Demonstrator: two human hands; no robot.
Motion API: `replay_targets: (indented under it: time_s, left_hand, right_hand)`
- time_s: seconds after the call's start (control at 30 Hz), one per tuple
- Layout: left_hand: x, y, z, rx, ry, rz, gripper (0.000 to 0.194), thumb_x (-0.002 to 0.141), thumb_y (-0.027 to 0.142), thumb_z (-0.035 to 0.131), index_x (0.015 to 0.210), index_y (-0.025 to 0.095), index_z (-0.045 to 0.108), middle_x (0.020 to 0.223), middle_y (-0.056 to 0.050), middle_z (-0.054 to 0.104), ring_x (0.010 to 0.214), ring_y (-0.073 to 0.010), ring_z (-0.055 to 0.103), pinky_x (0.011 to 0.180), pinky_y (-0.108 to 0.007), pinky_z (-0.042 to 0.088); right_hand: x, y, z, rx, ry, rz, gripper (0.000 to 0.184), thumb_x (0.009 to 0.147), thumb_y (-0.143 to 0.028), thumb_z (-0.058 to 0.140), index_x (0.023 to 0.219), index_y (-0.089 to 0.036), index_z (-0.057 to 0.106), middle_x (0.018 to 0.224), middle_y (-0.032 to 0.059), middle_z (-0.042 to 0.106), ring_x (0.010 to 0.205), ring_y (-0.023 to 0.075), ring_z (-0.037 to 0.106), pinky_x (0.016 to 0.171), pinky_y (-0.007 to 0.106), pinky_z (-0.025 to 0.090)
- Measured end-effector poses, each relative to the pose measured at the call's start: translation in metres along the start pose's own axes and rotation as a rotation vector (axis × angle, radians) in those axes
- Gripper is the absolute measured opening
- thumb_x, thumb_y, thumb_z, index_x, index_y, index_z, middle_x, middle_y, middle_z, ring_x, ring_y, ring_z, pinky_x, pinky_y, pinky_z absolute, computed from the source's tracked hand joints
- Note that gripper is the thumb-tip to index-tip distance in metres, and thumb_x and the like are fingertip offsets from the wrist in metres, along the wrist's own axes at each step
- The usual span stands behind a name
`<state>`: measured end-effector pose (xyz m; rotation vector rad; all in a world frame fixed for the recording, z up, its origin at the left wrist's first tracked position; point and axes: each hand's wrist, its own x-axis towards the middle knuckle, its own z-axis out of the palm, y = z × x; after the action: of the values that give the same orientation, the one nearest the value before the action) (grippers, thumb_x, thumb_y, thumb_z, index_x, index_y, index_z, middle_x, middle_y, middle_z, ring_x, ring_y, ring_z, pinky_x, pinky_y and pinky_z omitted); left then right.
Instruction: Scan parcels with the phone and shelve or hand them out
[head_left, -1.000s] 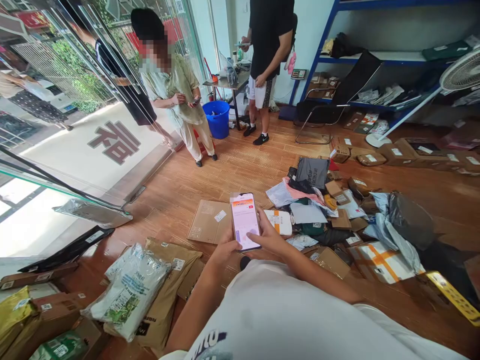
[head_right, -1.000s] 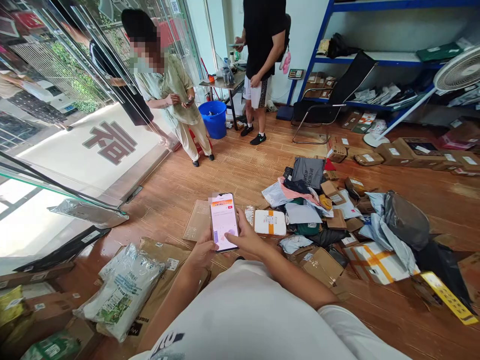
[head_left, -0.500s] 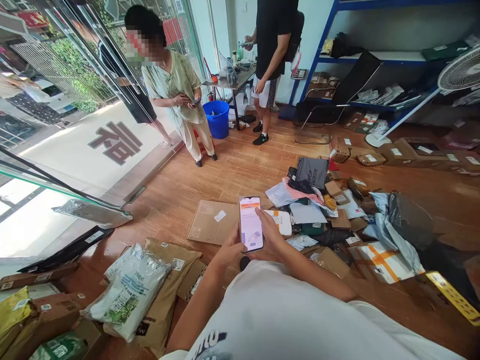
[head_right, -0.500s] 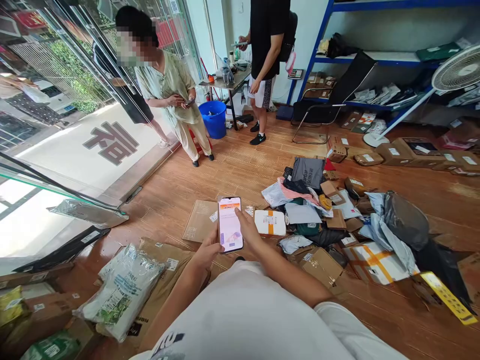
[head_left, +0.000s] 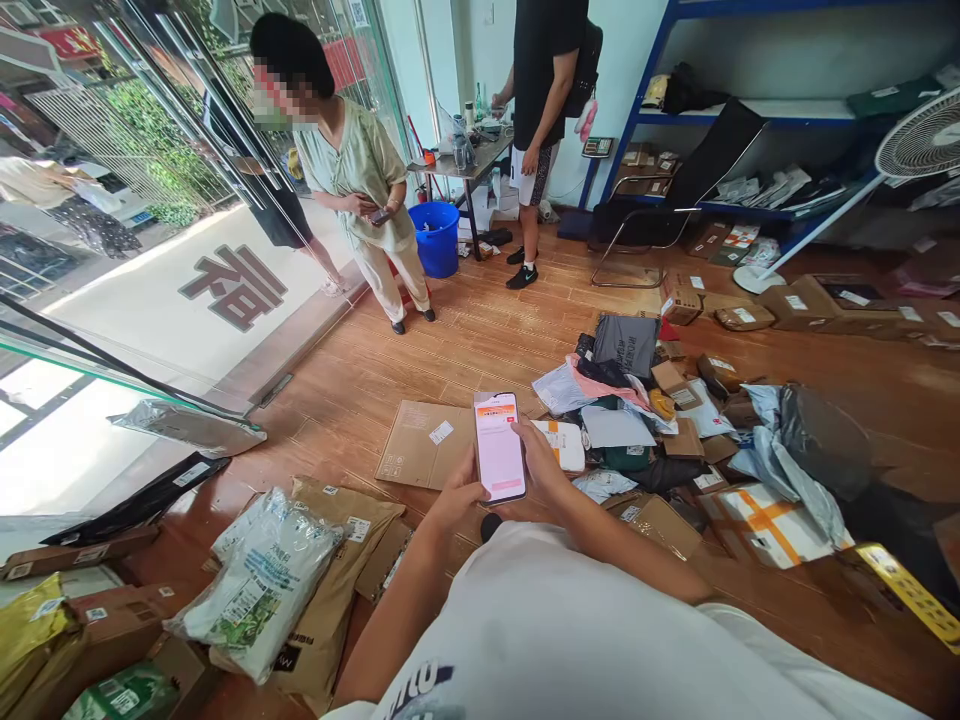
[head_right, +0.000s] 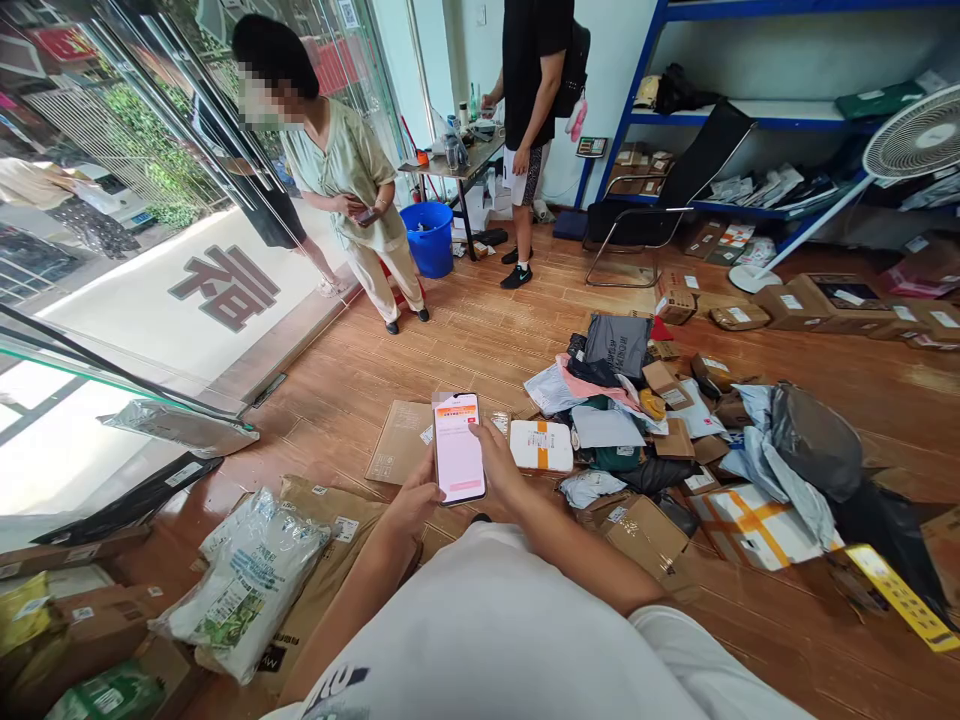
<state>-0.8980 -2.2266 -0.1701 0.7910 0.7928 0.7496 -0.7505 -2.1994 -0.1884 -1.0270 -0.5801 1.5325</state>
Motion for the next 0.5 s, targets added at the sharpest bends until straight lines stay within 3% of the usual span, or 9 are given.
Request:
replay_targets:
  time_s: [0.13,0.3,0.5]
  left_hand:
    - [0.004,-0.004,-0.006,0.097,-0.002,0.026,0.101,0.057,0.01,0.054,0.15,0.03,0.022,0.146,-0.007,0.043,0.124,-0.0312,0.046,0.065,-0.026,0.057]
    - [0.004,-0.014,-0.01,0.324,-0.028,-0.004,0.098,0.061,0.01,0.055,0.151,0.029,0.021,0.141,-0.009,0.045,0.116,-0.0277,0.049,0.07,-0.03,0.057]
    - [-0.006,-0.038,0.007,0.308,0.069,-0.024,0.099,0.063,0.013,0.055,0.152,0.031,0.016,0.147,-0.008,0.039,0.11,-0.0259,0.05,0.068,-0.031,0.057]
  right_hand:
    - [0.0,-0.009,0.007,0.04,-0.012,0.073,0.028,0.071,-0.041,0.071,0.09,-0.022,0.061,0.076,-0.0029,0.067,0.066,0.0149,0.06,0.06,0.025,0.044]
    - [0.007,-0.005,0.008,-0.052,0.041,0.159,0.041,0.065,-0.055,0.077,0.077,-0.019,0.063,0.066,0.0002,0.065,0.059,0.0148,0.057,0.056,0.026,0.042]
    - [0.009,0.012,-0.011,-0.016,0.03,0.261,0.044,0.066,-0.063,0.071,0.075,-0.02,0.064,0.067,0.0006,0.067,0.06,0.0161,0.059,0.058,0.027,0.045]
